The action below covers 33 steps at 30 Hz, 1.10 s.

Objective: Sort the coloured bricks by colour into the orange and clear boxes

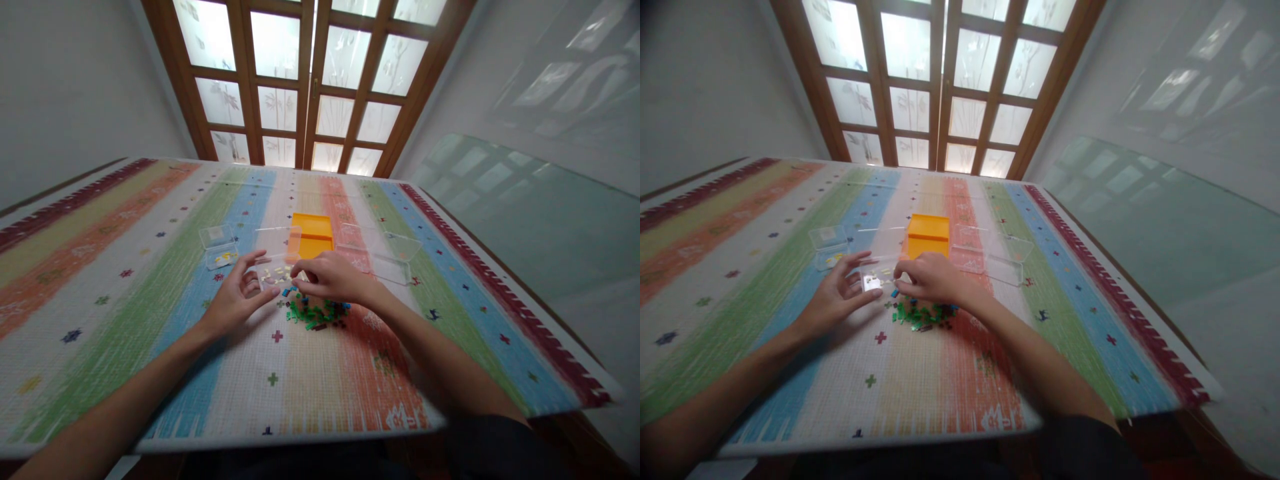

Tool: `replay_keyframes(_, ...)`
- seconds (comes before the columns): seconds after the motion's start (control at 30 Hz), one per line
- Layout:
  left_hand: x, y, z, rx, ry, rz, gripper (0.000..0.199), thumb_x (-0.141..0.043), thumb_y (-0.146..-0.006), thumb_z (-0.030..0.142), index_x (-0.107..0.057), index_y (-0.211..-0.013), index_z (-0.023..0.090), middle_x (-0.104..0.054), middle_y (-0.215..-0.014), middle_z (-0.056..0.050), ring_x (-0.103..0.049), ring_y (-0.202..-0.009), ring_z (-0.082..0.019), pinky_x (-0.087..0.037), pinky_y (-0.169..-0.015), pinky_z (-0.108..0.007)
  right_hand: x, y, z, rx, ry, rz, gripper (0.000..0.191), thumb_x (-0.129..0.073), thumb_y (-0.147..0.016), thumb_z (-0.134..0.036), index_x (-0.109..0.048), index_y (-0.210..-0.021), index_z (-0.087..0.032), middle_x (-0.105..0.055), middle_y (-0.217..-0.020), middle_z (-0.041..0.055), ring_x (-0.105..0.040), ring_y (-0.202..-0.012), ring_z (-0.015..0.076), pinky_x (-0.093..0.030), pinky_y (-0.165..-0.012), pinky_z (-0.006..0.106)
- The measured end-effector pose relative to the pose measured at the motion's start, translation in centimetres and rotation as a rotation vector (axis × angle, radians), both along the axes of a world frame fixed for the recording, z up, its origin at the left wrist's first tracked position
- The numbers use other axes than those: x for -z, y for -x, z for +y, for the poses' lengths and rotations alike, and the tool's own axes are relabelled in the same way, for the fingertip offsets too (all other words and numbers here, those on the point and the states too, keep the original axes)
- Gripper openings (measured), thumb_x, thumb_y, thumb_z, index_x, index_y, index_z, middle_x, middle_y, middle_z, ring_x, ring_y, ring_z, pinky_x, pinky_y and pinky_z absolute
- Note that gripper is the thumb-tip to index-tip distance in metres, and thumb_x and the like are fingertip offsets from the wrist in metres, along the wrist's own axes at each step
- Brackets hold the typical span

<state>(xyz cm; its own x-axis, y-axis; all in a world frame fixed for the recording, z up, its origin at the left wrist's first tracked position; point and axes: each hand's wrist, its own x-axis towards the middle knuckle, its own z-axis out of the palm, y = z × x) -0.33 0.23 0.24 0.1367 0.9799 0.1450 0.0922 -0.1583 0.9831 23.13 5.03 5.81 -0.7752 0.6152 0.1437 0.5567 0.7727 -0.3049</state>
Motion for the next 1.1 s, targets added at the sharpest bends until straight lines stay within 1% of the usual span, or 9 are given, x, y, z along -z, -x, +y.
replay_keyframes(0.17, 0.7, -0.7, -0.6, 0.108, -0.018, -0.005, 0.071, -0.087, -0.079, 0.034, -0.053, -0.141, 0.028, -0.062, -0.144, -0.012, -0.068, -0.124, -0.028, -0.056, -0.109, -0.051, 1.1, 0.4, 0.2, -0.006, -0.048, -0.036, 0.021, -0.061, -0.099, -0.024, -0.078, -0.110, -0.016, -0.071, -0.074, 0.0029, -0.051, -0.064, 0.0130, -0.027, -0.062, 0.026)
replay_keyframes(0.37, 1.2, -0.7, -0.8, 0.166, -0.029, 0.001, 0.071, -0.086, -0.081, 0.032, -0.052, -0.143, 0.029, -0.061, -0.143, -0.012, -0.070, -0.116, -0.026, -0.058, -0.105, -0.048, 1.5, 0.8, 0.0, -0.080, -0.064, -0.070, 0.022, -0.060, -0.100, -0.024, -0.080, -0.103, -0.018, -0.076, -0.080, 0.0054, -0.057, -0.067, 0.0137, -0.029, -0.062, 0.026)
replay_keyframes(0.47, 1.2, -0.6, -0.7, 0.163, -0.034, -0.012, 0.070, -0.086, -0.081, 0.032, -0.053, -0.142, 0.029, -0.061, -0.142, -0.011, -0.069, -0.120, -0.026, -0.058, -0.106, -0.048, 0.9, 0.3, 0.1, -0.094, -0.056, -0.044, 0.023, -0.059, -0.098, -0.022, -0.081, -0.107, -0.018, -0.078, -0.083, 0.0060, -0.060, -0.069, 0.0142, -0.033, -0.064, 0.026)
replay_keyframes(0.57, 1.0, -0.5, -0.6, 0.142, -0.027, -0.039, 0.071, -0.087, -0.079, 0.032, -0.052, -0.142, 0.029, -0.061, -0.144, -0.011, -0.068, -0.125, -0.028, -0.057, -0.109, -0.050, 0.0, -0.9, 0.4, -0.045, -0.075, 0.018, 0.028, -0.058, -0.096, -0.019, -0.080, -0.112, -0.018, -0.078, -0.084, 0.0057, -0.061, -0.070, 0.0143, -0.036, -0.066, 0.027)
replay_keyframes(0.67, 0.5, -0.4, -0.3, 0.090, -0.005, -0.048, 0.073, -0.088, -0.078, 0.034, -0.052, -0.140, 0.028, -0.060, -0.145, -0.013, -0.069, -0.123, -0.029, -0.056, -0.110, -0.053, -0.6, -2.5, 0.7, 0.009, -0.071, 0.076, 0.030, -0.055, -0.097, -0.019, -0.080, -0.113, -0.017, -0.078, -0.082, 0.0054, -0.061, -0.068, 0.0135, -0.038, -0.067, 0.027)
replay_keyframes(0.73, 0.2, -0.2, -0.2, 0.045, 0.002, -0.043, 0.073, -0.088, -0.077, 0.034, -0.052, -0.140, 0.028, -0.058, -0.146, -0.013, -0.070, -0.120, -0.029, -0.056, -0.109, -0.055, -0.4, -3.5, 0.9, 0.032, -0.056, 0.090, 0.030, -0.054, -0.097, -0.020, -0.080, -0.112, -0.017, -0.078, -0.082, 0.0055, -0.062, -0.068, 0.0136, -0.041, -0.068, 0.027)
replay_keyframes(0.83, -0.2, 0.2, 0.1, -0.019, 0.009, -0.038, 0.073, -0.089, -0.074, 0.034, -0.053, -0.138, 0.029, -0.057, -0.147, -0.012, -0.071, -0.115, -0.027, -0.056, -0.109, -0.057, 0.8, -5.0, 0.9, 0.068, -0.049, 0.053, 0.029, -0.055, -0.096, -0.020, -0.080, -0.109, -0.017, -0.079, -0.085, 0.0073, -0.066, -0.073, 0.0160, -0.044, -0.072, 0.029)
replay_keyframes(0.93, -0.3, 0.4, 0.3, -0.058, 0.011, -0.053, 0.075, -0.091, -0.072, 0.034, -0.054, -0.137, 0.029, -0.058, -0.146, -0.011, -0.071, -0.112, -0.026, -0.056, -0.110, -0.059, 2.8, -6.4, 0.5, 0.083, 0.012, -0.010, 0.027, -0.056, -0.096, -0.020, -0.079, -0.111, -0.016, -0.080, -0.091, 0.0094, -0.070, -0.079, 0.0185, -0.047, -0.074, 0.030)
replay_keyframes(1.1, -0.4, 0.4, 0.4, -0.062, 0.003, -0.098, 0.074, -0.091, -0.071, 0.033, -0.054, -0.135, 0.029, -0.058, -0.144, -0.011, -0.071, -0.115, -0.029, -0.055, -0.111, -0.061, 5.3, -8.1, -1.0, 0.093, 0.127, 0.009, 0.028, -0.054, -0.101, -0.022, -0.075, -0.120, -0.017, -0.080, -0.112, 0.0122, -0.073, -0.097, 0.0214, -0.053, -0.086, 0.034)
